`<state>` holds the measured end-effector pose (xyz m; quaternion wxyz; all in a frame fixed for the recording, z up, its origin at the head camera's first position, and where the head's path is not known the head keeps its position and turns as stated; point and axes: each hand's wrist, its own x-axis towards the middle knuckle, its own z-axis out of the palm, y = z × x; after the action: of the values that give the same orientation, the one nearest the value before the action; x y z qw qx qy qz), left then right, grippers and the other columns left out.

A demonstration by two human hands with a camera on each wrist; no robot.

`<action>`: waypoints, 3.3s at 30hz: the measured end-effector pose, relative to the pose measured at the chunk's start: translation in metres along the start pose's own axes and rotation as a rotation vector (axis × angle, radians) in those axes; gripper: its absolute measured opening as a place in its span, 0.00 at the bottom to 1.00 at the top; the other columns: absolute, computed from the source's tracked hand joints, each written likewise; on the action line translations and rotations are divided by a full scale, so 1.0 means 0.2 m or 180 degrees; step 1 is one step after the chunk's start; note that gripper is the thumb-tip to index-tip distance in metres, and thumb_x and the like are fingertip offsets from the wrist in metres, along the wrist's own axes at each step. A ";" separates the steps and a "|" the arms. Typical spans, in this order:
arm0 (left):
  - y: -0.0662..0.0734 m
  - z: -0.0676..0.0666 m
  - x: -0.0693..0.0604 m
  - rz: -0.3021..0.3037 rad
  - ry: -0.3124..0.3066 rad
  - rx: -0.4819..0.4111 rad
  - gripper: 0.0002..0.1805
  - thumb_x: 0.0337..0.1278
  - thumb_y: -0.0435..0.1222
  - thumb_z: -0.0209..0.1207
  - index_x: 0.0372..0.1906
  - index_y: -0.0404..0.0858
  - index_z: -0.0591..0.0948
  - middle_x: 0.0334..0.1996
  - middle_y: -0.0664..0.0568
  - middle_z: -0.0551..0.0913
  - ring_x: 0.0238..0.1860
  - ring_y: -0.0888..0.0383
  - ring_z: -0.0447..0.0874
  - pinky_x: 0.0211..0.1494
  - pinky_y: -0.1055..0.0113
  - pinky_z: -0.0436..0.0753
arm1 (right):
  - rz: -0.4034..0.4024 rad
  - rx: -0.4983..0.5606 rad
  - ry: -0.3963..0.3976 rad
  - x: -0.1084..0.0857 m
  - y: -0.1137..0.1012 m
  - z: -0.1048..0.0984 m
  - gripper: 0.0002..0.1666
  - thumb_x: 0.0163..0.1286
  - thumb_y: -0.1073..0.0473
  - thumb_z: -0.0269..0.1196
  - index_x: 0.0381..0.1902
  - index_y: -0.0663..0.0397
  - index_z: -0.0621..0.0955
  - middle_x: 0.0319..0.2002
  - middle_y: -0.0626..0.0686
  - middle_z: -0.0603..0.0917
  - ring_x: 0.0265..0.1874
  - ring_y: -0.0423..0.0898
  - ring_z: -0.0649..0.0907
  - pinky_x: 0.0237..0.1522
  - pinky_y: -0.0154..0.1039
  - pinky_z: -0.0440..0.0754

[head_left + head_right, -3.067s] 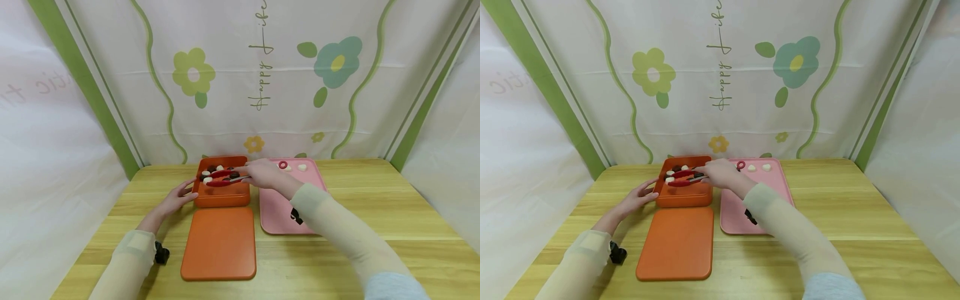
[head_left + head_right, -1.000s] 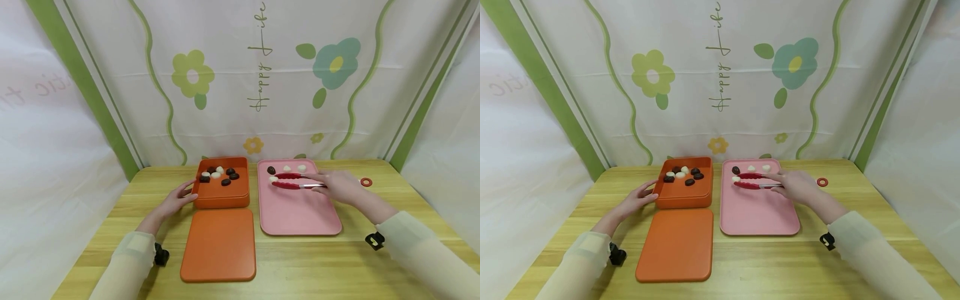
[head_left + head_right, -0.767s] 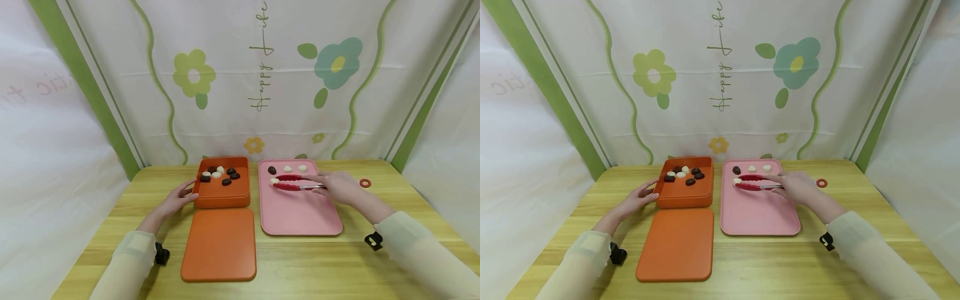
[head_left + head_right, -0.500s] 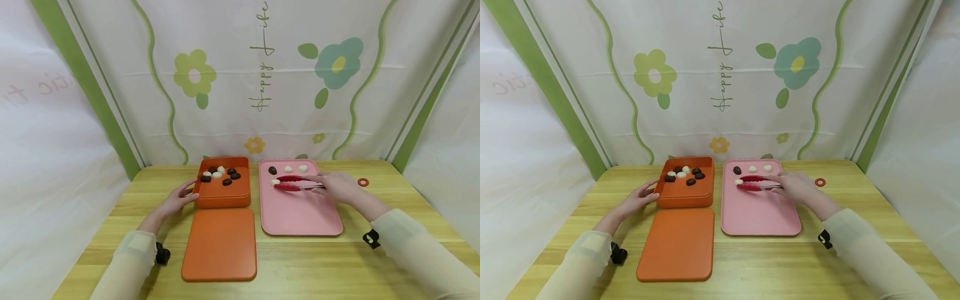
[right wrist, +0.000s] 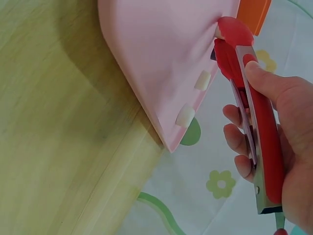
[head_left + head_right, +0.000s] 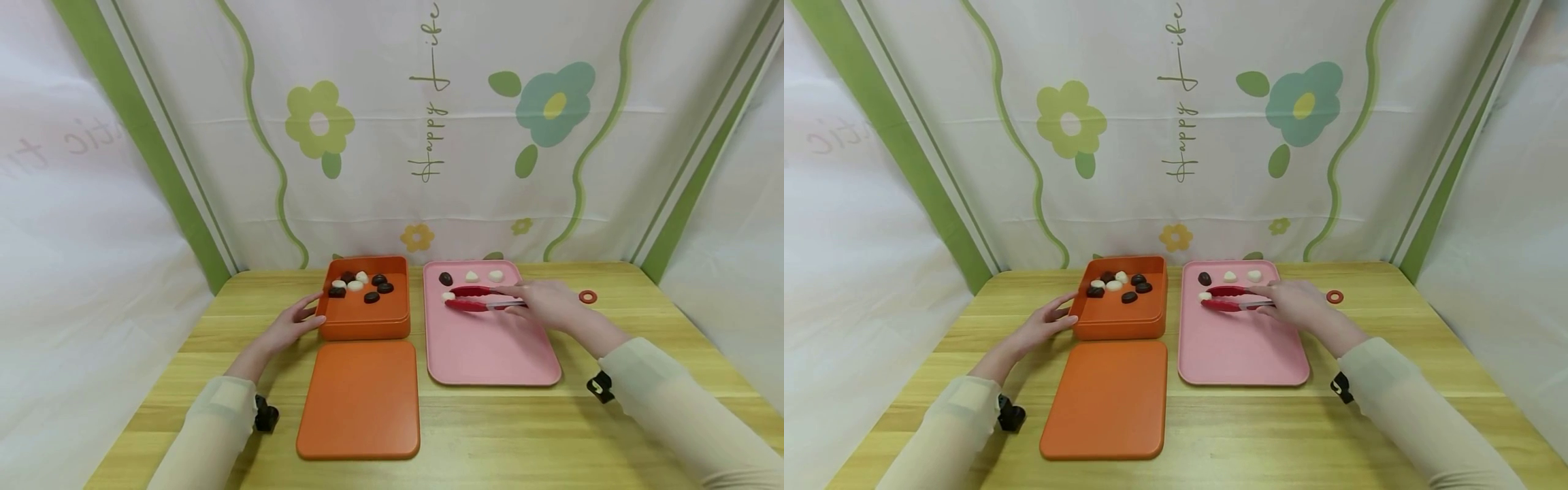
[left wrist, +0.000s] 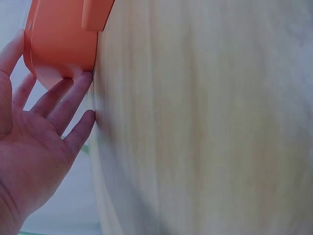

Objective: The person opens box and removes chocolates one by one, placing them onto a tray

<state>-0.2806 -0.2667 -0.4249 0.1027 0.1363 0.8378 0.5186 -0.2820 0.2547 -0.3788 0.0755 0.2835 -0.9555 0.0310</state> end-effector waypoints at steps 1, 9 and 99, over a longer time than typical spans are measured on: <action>0.00 0.00 0.00 0.0000 -0.0003 0.0002 0.37 0.69 0.42 0.57 0.77 0.41 0.55 0.73 0.34 0.53 0.72 0.36 0.52 0.68 0.41 0.59 | 0.0000 -0.0003 -0.0005 0.00 0.00 0.00 0.30 0.63 0.49 0.69 0.63 0.45 0.79 0.30 0.47 0.82 0.27 0.45 0.79 0.26 0.43 0.74; 0.00 0.00 0.00 -0.0001 -0.0007 0.0029 0.38 0.69 0.43 0.56 0.77 0.41 0.54 0.73 0.33 0.53 0.72 0.36 0.52 0.68 0.40 0.59 | -0.0003 0.0031 0.0039 -0.01 0.01 0.00 0.33 0.63 0.48 0.69 0.65 0.48 0.77 0.46 0.58 0.84 0.39 0.56 0.84 0.34 0.52 0.79; 0.00 0.01 0.01 -0.0084 0.0054 0.0042 0.38 0.68 0.43 0.57 0.77 0.41 0.55 0.73 0.33 0.55 0.71 0.36 0.54 0.68 0.41 0.60 | -0.0599 0.0230 -0.0475 0.67 -0.62 0.00 0.23 0.67 0.51 0.66 0.59 0.45 0.81 0.39 0.47 0.85 0.36 0.47 0.79 0.41 0.42 0.77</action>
<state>-0.2824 -0.2643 -0.4247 0.1014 0.1216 0.8438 0.5128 -0.3248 0.0796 -0.3550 -0.0035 0.3760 -0.9259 0.0370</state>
